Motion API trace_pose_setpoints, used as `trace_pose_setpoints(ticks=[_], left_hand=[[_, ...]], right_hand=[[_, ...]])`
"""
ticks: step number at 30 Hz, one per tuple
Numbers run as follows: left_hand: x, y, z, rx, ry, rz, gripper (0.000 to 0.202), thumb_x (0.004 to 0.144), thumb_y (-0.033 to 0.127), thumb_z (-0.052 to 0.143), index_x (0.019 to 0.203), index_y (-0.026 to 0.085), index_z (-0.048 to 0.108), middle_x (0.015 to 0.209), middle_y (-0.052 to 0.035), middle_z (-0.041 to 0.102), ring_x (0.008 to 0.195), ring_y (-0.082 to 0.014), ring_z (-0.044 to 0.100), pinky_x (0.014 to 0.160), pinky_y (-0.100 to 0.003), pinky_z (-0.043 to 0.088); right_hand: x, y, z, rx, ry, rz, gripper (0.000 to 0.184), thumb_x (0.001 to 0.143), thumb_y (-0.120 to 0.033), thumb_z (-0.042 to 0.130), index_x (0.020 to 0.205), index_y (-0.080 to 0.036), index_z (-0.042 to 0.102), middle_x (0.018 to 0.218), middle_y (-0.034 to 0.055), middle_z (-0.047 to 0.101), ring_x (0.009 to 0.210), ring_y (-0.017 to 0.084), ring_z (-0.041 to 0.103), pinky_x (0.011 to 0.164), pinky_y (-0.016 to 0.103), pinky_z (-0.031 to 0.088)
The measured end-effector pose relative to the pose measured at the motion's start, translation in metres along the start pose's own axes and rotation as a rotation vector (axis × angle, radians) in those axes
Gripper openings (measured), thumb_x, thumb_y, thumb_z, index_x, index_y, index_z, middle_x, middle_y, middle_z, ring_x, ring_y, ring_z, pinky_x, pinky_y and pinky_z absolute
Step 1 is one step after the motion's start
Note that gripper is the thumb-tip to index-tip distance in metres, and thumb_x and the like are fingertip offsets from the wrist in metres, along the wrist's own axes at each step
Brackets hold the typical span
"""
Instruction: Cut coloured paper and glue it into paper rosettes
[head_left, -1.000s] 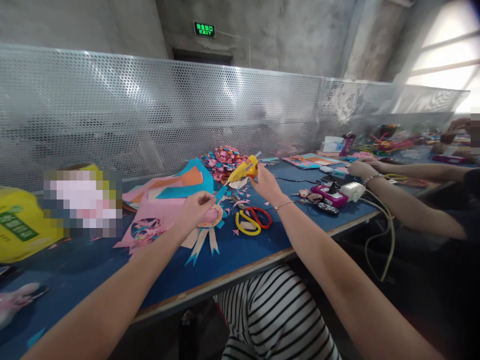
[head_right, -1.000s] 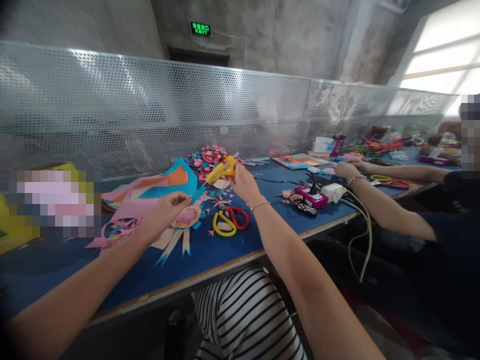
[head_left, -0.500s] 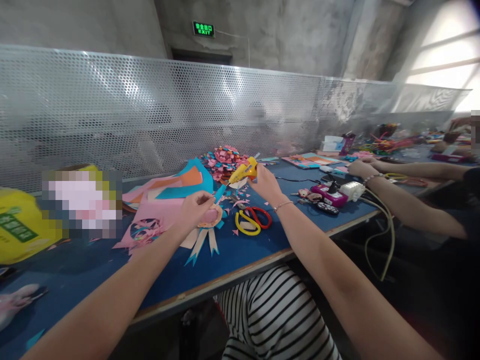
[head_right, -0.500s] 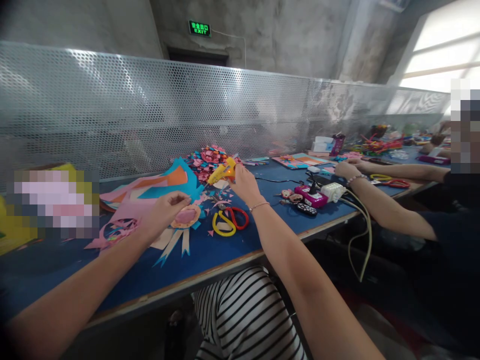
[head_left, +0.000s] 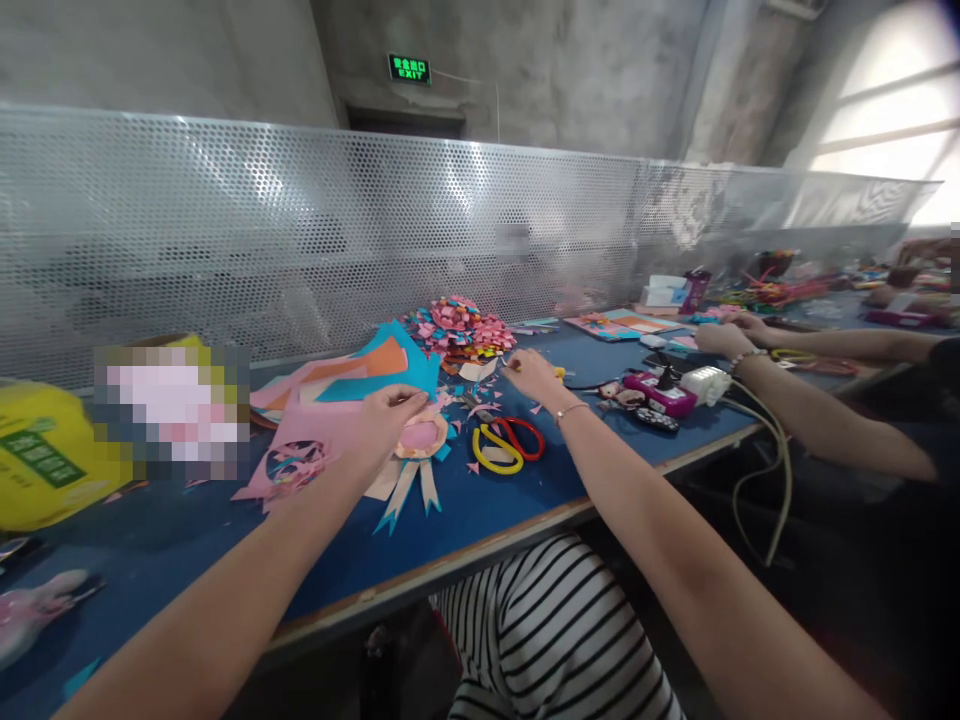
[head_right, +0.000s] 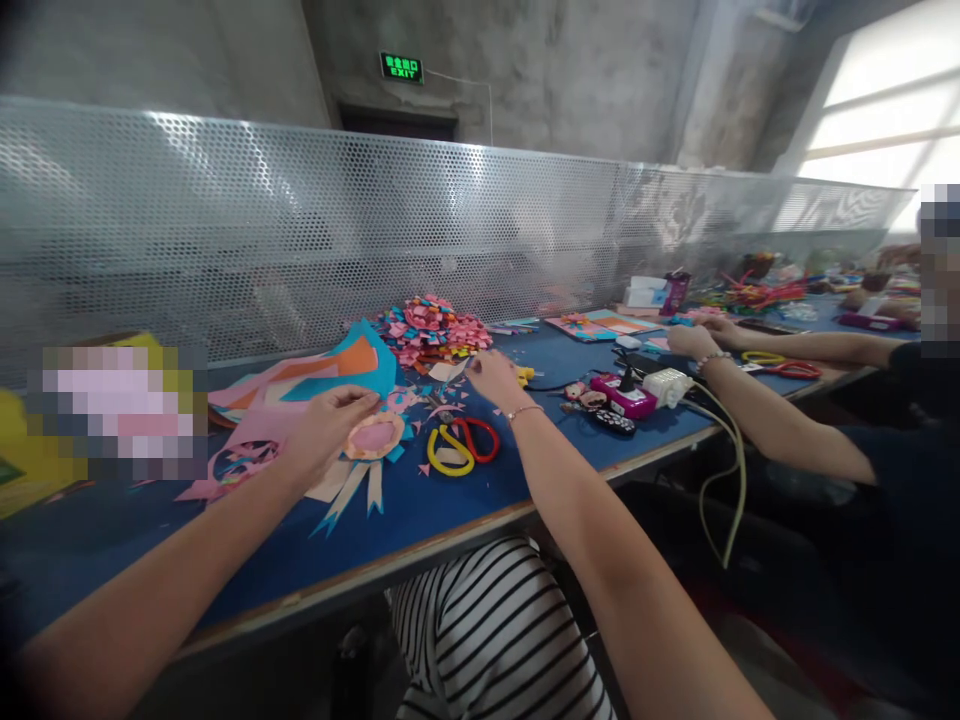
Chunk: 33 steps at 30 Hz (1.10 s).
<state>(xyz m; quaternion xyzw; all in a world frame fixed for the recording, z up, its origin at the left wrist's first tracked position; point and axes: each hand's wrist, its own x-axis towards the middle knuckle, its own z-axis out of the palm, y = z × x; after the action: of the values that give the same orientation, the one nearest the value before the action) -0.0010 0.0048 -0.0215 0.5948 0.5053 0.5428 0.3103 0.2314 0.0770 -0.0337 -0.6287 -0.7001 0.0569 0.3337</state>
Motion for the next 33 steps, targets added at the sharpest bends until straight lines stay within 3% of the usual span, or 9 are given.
trace_pose_setpoints(ticks=[5,8,13,18,21,24,26,29,33], left_hand=[[0.001,0.0,0.002,0.0,0.017,-0.01,0.035,0.052,0.046,0.073,0.066,0.015,0.066,0.069,-0.0035,0.066,0.068,-0.0163,0.058,0.065,-0.028,0.043],[0.001,-0.002,0.004,-0.002,0.012,0.007,0.034,0.051,0.046,0.073,0.065,0.016,0.066,0.068,-0.003,0.066,0.067,-0.0163,0.058,0.064,-0.028,0.043],[-0.003,0.001,0.01,0.002,-0.049,0.038,0.031,0.054,0.045,0.072,0.064,0.017,0.065,0.068,-0.0028,0.066,0.068,-0.0167,0.059,0.066,-0.028,0.044],[-0.006,0.009,0.01,0.079,-0.081,0.069,0.031,0.057,0.045,0.069,0.07,0.018,0.062,0.076,-0.0046,0.067,0.073,-0.019,0.061,0.07,-0.031,0.046],[0.002,0.008,-0.001,0.306,0.019,0.169,0.026,0.063,0.042,0.063,0.074,0.019,0.058,0.081,-0.0063,0.066,0.079,-0.0212,0.061,0.072,-0.032,0.045],[0.014,0.001,-0.017,0.623,0.1,0.208,0.031,0.058,0.044,0.065,0.076,0.019,0.057,0.09,-0.0108,0.064,0.092,-0.0273,0.058,0.075,-0.033,0.042],[0.021,-0.006,-0.025,0.738,0.026,0.084,0.036,0.054,0.049,0.065,0.071,0.019,0.056,0.084,-0.0105,0.064,0.089,-0.029,0.058,0.069,-0.031,0.041],[0.024,-0.015,-0.03,0.731,-0.208,-0.128,0.036,0.052,0.051,0.063,0.062,0.018,0.054,0.063,-0.003,0.059,0.069,-0.0233,0.058,0.057,-0.027,0.038],[0.022,-0.023,-0.028,0.598,-0.361,-0.149,0.033,0.051,0.048,0.063,0.054,0.018,0.05,0.048,0.0027,0.048,0.053,-0.0163,0.05,0.049,-0.024,0.032]], right_hand=[[-0.013,-0.041,0.015,0.566,-0.147,-0.416,0.018,0.078,-0.033,0.053,0.077,-0.016,0.057,0.083,0.0027,0.06,0.081,0.014,0.055,0.078,0.028,0.043],[-0.021,-0.053,0.024,0.781,-0.203,-0.498,0.022,0.073,-0.038,0.058,0.079,-0.017,0.057,0.083,0.0015,0.059,0.08,0.013,0.055,0.078,0.028,0.043],[-0.025,-0.059,0.036,0.944,-0.226,-0.426,0.03,0.066,-0.045,0.064,0.071,-0.018,0.053,0.075,-0.001,0.054,0.074,0.011,0.052,0.073,0.027,0.043],[-0.023,-0.059,0.036,1.075,-0.357,-0.265,0.033,0.063,-0.047,0.065,0.067,-0.019,0.048,0.062,-0.005,0.046,0.06,0.009,0.047,0.063,0.025,0.044],[-0.019,-0.054,0.036,1.178,-0.337,-0.194,0.033,0.062,-0.043,0.067,0.063,-0.019,0.044,0.061,-0.0064,0.04,0.058,0.008,0.045,0.065,0.026,0.047],[-0.013,-0.047,0.036,1.19,-0.3,-0.127,0.032,0.061,-0.039,0.067,0.061,-0.019,0.041,0.061,-0.0066,0.039,0.056,0.007,0.046,0.064,0.027,0.048],[-0.01,-0.041,0.037,1.172,-0.29,-0.085,0.03,0.059,-0.036,0.067,0.063,-0.019,0.043,0.061,-0.0062,0.043,0.056,0.009,0.049,0.062,0.027,0.048],[-0.007,-0.036,0.037,1.159,-0.289,-0.038,0.028,0.057,-0.032,0.068,0.067,-0.02,0.045,0.063,-0.0052,0.048,0.059,0.011,0.055,0.061,0.027,0.048],[-0.006,-0.033,0.036,1.113,-0.269,-0.039,0.026,0.057,-0.029,0.067,0.068,-0.019,0.045,0.064,-0.0052,0.05,0.059,0.011,0.056,0.059,0.026,0.048]])
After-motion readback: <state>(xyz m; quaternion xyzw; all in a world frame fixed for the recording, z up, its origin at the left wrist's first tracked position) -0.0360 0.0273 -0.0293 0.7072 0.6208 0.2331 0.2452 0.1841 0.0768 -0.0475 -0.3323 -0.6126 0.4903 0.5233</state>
